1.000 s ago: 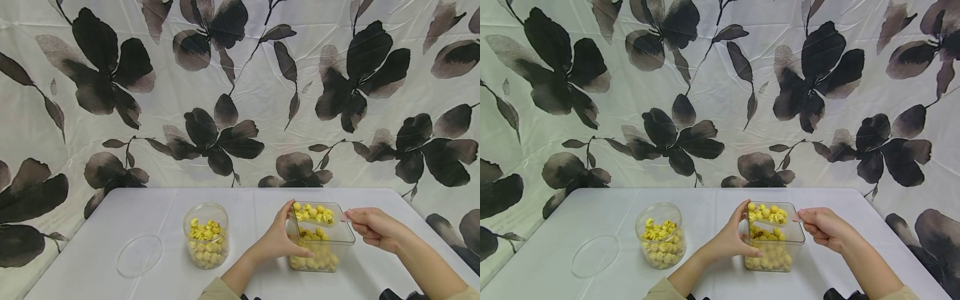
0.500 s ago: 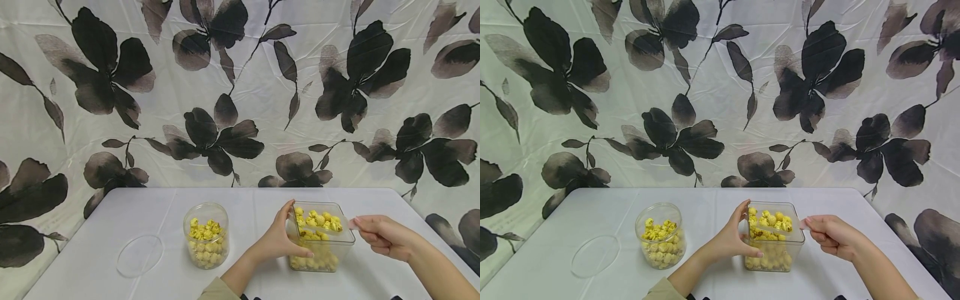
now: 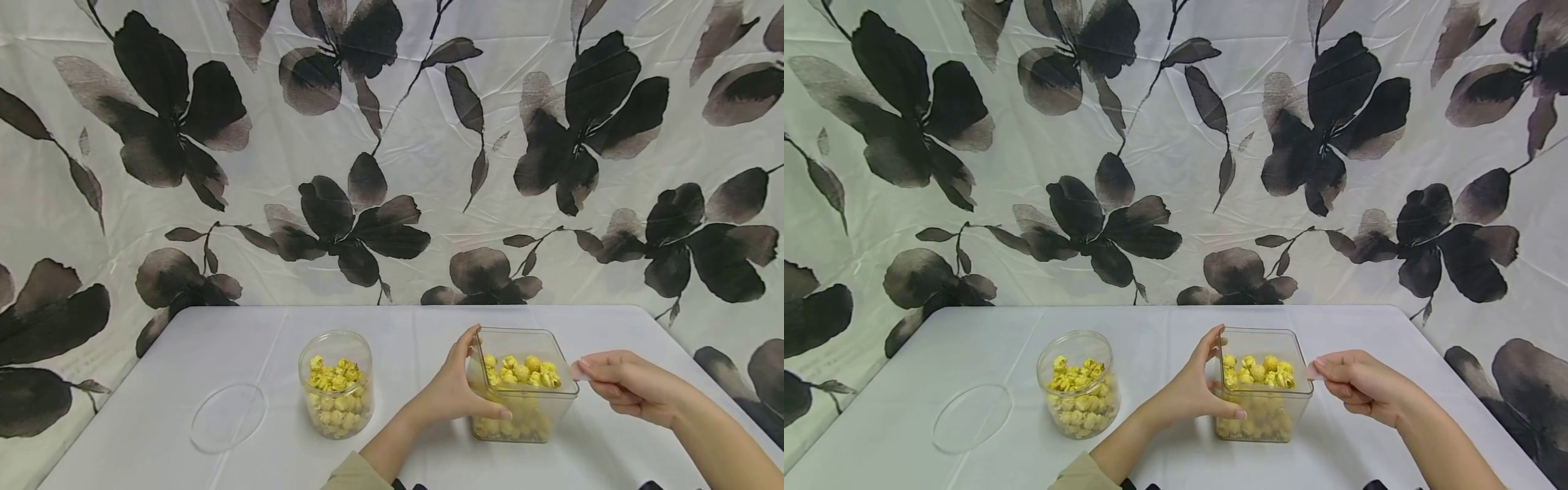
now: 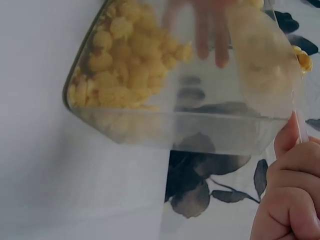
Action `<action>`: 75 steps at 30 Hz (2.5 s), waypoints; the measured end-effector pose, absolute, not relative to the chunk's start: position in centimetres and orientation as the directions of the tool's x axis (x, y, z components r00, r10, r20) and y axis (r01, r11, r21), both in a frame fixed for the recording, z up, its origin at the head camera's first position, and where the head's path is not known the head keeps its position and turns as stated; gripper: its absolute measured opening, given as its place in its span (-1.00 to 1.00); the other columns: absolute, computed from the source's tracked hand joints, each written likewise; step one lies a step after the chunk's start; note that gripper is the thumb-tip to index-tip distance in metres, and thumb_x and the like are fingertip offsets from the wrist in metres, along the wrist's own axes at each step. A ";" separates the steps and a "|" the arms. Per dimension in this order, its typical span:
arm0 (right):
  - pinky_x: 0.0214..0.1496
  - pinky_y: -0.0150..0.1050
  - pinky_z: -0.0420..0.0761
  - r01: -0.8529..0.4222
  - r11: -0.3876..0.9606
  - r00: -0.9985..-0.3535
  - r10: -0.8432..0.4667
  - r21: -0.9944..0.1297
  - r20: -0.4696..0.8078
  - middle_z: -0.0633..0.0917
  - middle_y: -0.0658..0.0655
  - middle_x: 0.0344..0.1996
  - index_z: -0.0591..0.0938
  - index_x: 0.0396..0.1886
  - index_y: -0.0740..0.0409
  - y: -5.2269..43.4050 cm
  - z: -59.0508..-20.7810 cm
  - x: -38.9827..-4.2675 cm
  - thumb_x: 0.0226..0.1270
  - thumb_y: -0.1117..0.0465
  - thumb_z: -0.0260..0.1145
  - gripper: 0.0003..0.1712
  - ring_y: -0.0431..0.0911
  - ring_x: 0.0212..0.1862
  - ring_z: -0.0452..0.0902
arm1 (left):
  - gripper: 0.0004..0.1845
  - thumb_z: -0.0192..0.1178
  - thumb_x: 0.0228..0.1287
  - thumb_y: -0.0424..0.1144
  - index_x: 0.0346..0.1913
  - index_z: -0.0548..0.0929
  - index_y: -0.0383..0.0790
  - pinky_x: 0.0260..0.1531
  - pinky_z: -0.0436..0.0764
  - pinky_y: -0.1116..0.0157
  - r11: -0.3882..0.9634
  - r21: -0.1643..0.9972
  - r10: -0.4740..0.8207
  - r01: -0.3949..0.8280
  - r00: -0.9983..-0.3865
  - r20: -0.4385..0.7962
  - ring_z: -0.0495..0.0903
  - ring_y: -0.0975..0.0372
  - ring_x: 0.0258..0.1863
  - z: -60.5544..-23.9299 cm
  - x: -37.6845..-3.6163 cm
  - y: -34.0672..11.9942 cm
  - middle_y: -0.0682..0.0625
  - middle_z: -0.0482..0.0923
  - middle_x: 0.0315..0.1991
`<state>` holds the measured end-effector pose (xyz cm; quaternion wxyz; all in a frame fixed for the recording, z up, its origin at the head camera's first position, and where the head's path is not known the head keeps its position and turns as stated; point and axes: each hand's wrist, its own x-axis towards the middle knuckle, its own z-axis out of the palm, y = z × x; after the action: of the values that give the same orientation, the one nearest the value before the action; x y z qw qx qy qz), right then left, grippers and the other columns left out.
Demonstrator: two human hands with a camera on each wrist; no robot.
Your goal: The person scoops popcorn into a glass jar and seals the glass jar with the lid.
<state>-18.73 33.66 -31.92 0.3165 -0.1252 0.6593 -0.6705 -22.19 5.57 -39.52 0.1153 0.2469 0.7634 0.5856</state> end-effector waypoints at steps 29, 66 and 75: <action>-0.63 -0.33 -0.18 0.348 -0.094 -0.757 -0.615 -0.933 -0.220 0.33 -0.15 -0.64 0.67 -0.17 0.04 34.2 -32.5 -18.6 0.52 0.20 -0.11 -0.62 -0.13 -0.65 -0.27 | 0.29 0.58 -0.30 -0.14 0.43 -0.15 0.32 0.15 0.27 0.01 0.184 0.956 0.517 0.230 -0.850 0.105 0.10 0.16 0.30 -39.6 -22.2 5.5 0.12 0.00 0.35; -0.63 -0.36 -0.12 0.349 -0.069 -0.777 -0.579 -0.934 -0.248 0.33 -0.14 -0.67 0.66 -0.22 0.07 33.9 -32.6 -19.2 0.50 0.18 -0.06 -0.67 -0.13 -0.65 -0.26 | 0.29 0.57 -0.29 -0.16 0.43 -0.17 0.31 0.13 0.30 0.05 0.189 0.952 0.526 0.240 -0.844 0.108 0.10 0.18 0.29 -39.5 -22.3 5.5 0.12 0.02 0.33; -0.64 -0.33 -0.17 0.345 -0.125 -0.747 -0.637 -0.930 -0.191 0.33 -0.15 -0.65 0.67 -0.15 0.08 34.3 -32.9 -18.9 0.53 0.21 -0.14 -0.61 -0.13 -0.66 -0.27 | 0.29 0.57 -0.29 -0.17 0.43 -0.16 0.31 0.08 0.35 0.10 0.188 0.951 0.528 0.245 -0.842 0.112 0.12 0.20 0.25 -39.5 -22.3 5.5 0.14 0.03 0.32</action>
<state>-18.94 34.28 -32.95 0.3322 -0.1278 0.5720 -0.7390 -22.30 5.51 -39.50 0.1210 0.2536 0.7613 0.5843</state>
